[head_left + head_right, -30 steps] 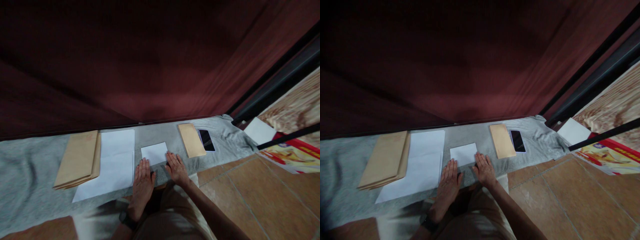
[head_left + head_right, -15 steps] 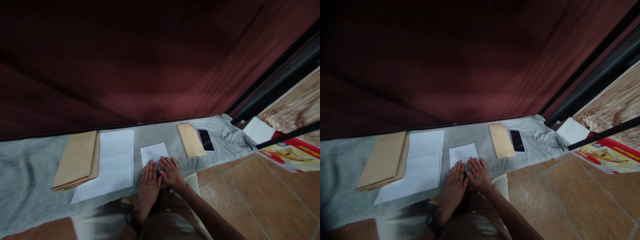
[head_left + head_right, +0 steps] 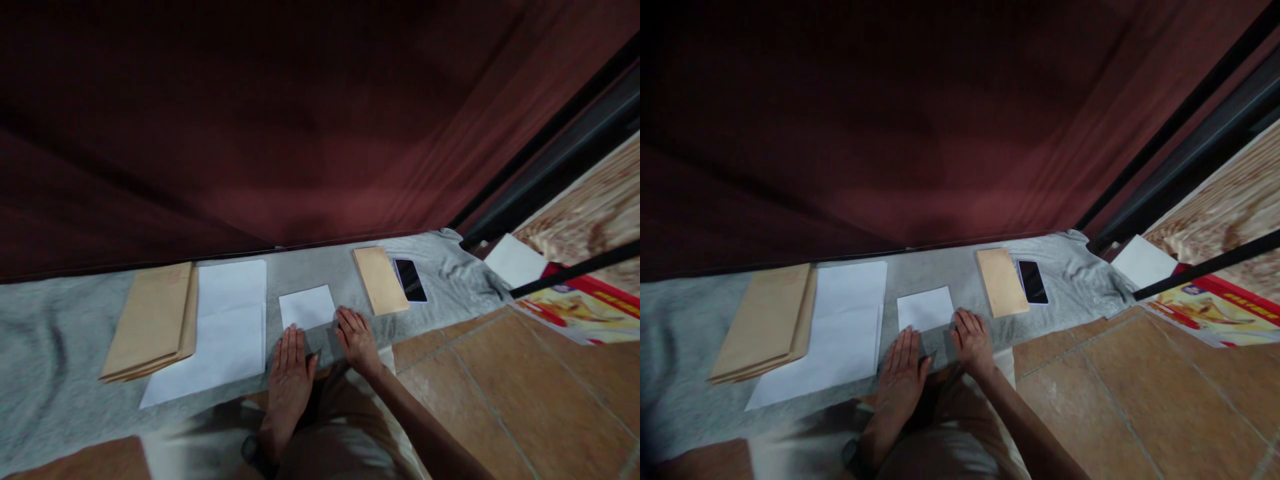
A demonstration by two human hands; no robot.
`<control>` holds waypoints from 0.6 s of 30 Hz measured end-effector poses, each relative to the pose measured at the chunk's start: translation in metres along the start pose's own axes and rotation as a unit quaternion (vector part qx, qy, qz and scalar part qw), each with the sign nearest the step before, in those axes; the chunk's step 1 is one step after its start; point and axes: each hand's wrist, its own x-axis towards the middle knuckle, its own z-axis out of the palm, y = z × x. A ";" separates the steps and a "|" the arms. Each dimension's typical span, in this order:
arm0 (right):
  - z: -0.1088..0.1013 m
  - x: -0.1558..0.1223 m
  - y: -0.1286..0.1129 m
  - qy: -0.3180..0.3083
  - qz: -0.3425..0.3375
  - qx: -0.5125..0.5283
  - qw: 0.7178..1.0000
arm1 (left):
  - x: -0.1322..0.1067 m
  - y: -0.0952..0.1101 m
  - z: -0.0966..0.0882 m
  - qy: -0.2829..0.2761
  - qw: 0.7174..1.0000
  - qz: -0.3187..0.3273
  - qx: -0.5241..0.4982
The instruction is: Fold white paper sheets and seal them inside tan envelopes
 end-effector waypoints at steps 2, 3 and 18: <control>0.002 0.005 -0.004 0.015 0.029 0.013 0.999 | 0.000 0.000 0.000 0.002 1.000 -0.002 -0.009; 0.004 0.008 -0.007 0.024 0.048 0.020 0.998 | 0.000 0.001 0.000 0.004 1.000 -0.005 -0.015; -0.030 0.053 -0.049 0.110 0.159 0.441 0.876 | 0.043 0.014 -0.024 0.081 0.988 -0.047 -0.126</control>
